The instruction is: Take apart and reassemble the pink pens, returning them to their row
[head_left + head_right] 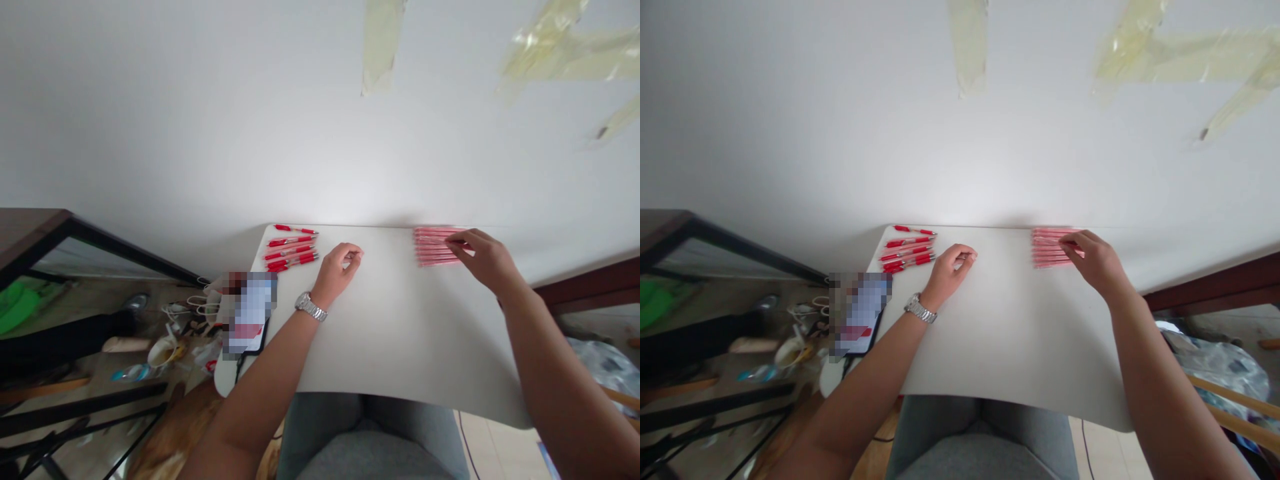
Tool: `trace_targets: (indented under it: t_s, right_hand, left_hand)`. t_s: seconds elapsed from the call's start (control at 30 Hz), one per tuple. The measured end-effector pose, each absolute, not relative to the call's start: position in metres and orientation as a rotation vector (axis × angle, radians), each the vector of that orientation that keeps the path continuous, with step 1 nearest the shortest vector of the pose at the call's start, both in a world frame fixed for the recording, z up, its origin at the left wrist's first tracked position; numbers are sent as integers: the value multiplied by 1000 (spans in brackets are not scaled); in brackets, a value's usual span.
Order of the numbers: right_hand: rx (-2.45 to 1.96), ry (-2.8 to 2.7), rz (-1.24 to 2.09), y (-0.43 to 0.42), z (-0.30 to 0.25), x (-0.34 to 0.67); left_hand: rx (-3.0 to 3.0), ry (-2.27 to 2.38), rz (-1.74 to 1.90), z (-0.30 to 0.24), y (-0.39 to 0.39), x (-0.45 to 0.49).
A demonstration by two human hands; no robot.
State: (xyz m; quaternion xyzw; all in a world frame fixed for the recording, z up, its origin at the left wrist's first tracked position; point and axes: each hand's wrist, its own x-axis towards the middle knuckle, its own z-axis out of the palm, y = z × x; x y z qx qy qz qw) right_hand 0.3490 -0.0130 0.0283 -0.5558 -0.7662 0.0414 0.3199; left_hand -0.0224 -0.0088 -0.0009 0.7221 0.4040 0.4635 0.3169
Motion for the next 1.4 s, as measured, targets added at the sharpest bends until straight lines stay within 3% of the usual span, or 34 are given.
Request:
trace_targets:
  t_s: [1.4]
  right_hand:
    - [-1481, -2226, -143, 5, 11, 363]
  left_hand:
    - [1888, 1092, 1163, -2, -8, -23]
